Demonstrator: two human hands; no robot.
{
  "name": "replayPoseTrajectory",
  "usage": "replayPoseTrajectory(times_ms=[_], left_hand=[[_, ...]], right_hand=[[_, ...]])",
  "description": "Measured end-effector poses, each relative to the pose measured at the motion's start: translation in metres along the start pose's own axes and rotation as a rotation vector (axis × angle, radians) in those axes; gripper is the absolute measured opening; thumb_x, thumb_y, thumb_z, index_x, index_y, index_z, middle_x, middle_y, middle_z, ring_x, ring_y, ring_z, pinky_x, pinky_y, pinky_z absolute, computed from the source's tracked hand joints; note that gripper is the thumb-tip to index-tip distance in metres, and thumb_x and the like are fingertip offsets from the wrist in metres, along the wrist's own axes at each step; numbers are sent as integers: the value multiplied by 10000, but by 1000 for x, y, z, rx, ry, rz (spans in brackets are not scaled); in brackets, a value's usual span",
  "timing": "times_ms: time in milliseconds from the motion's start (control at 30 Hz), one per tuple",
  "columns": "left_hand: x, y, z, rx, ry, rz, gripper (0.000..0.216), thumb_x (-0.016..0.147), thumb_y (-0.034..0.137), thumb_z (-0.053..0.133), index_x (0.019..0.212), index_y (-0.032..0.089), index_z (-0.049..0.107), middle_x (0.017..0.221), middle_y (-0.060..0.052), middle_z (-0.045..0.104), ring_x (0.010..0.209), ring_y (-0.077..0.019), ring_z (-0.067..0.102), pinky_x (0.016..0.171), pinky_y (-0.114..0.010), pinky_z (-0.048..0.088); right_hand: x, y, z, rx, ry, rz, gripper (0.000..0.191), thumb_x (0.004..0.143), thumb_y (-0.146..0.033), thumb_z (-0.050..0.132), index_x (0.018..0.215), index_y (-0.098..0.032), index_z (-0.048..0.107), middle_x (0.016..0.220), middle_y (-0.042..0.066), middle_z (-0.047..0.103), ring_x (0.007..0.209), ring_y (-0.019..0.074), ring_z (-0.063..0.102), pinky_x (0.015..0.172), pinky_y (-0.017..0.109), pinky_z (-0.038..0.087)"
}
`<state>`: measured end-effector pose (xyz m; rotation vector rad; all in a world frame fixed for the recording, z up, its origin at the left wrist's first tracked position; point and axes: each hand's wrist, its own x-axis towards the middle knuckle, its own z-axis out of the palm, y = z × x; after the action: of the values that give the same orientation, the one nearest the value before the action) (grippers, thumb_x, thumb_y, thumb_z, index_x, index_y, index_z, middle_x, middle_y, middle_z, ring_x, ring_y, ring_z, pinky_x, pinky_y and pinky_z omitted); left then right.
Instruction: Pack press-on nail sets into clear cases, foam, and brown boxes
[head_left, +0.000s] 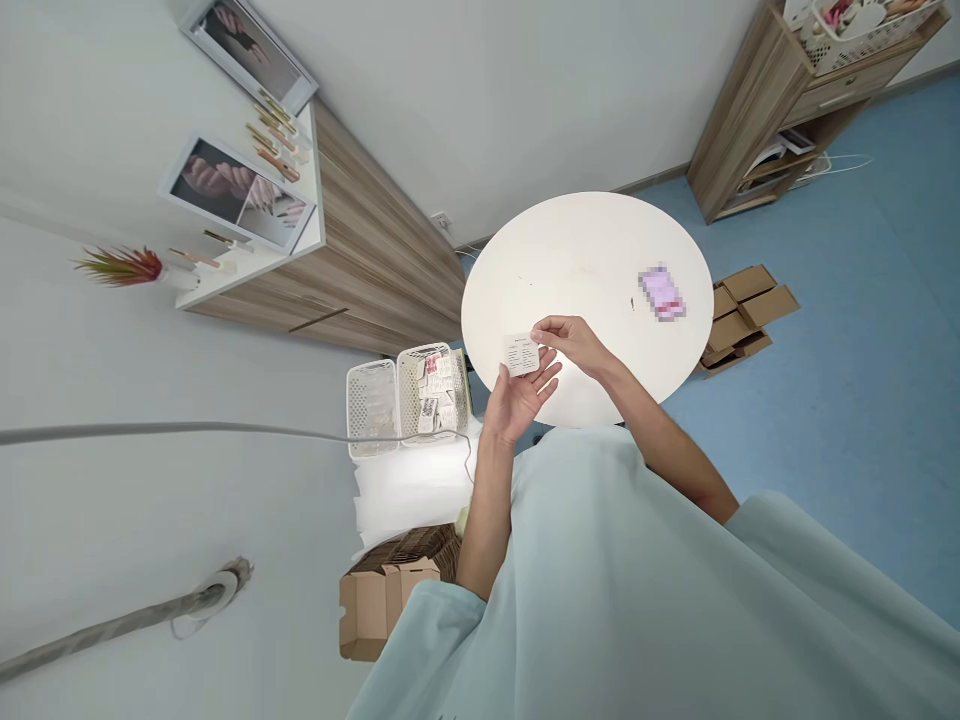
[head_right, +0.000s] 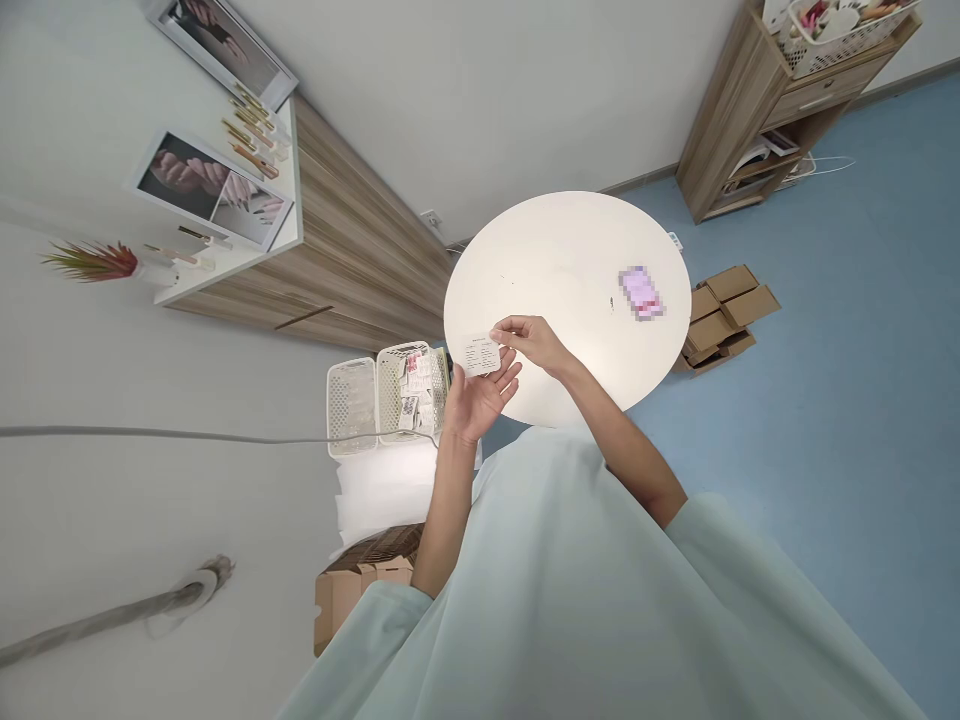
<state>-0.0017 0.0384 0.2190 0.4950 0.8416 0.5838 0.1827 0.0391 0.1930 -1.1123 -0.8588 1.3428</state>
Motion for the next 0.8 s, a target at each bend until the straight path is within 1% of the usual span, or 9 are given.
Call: replayPoseTrajectory(times_ms=[67,167,267,367,467,567,633,700,800], left_hand=[[1,1,-1,-6,-9,-10,736,873,775,774,1287,167,748,1457,-208,709,1520,-409,549,1116,-469,578],[3,1,-5,16,-7,0,707,865,760,791,1238,160,771,1419,-207,734,1470,-405,600,1110,-463,581],[6,-2,-8,90,28,87,672,855,721,828,1238,171,781,1413,-194,744,1393,-380,666,1116,-460,567],[11,-8,-10,216,167,249,609,840,582,913,1288,198,763,1446,-174,729,1335,-340,704,1127,-459,545],[17,-12,-13,332,366,399,630,775,404,998,1321,215,746,1392,-147,751,1295,-308,715,1101,-420,548],[19,-14,-16,428,439,501,660,738,322,1017,1333,220,750,1317,-115,773,1211,-264,726,1047,-360,564],[18,-14,-18,464,445,535,650,741,317,1012,1335,236,759,1323,-100,768,1175,-240,721,1016,-336,570],[16,-12,-21,480,457,530,582,777,346,986,1312,247,779,1319,-92,768,1165,-232,712,975,-323,572],[14,-8,-28,500,487,495,450,855,432,914,1248,238,812,1193,-85,791,1078,-222,711,872,-311,563]], right_hand=[[1,2,0,12,-5,-2,557,738,-756,887,872,-224,791,941,44,802,916,233,718,894,385,593],[3,6,0,23,-12,3,524,755,-725,888,873,-223,796,947,43,803,931,228,721,919,383,586],[5,10,2,-1,85,-1,501,734,-695,913,880,-228,807,990,56,817,963,239,732,942,395,585],[4,12,8,-59,194,-1,465,735,-665,923,894,-239,823,1023,68,832,997,255,746,949,401,588],[0,12,14,-90,169,17,426,753,-636,915,857,-233,824,961,67,835,953,255,753,909,395,595],[-2,15,19,-130,166,31,393,752,-603,913,804,-227,815,901,59,830,899,252,750,875,392,596],[-1,18,19,-148,188,43,371,765,-586,897,784,-224,813,875,56,825,876,251,749,850,387,590],[2,21,18,-150,202,44,357,777,-573,881,784,-221,817,865,57,824,866,251,749,834,382,583],[6,24,13,-151,182,37,354,794,-571,866,803,-219,829,867,63,829,870,255,750,840,385,577]])
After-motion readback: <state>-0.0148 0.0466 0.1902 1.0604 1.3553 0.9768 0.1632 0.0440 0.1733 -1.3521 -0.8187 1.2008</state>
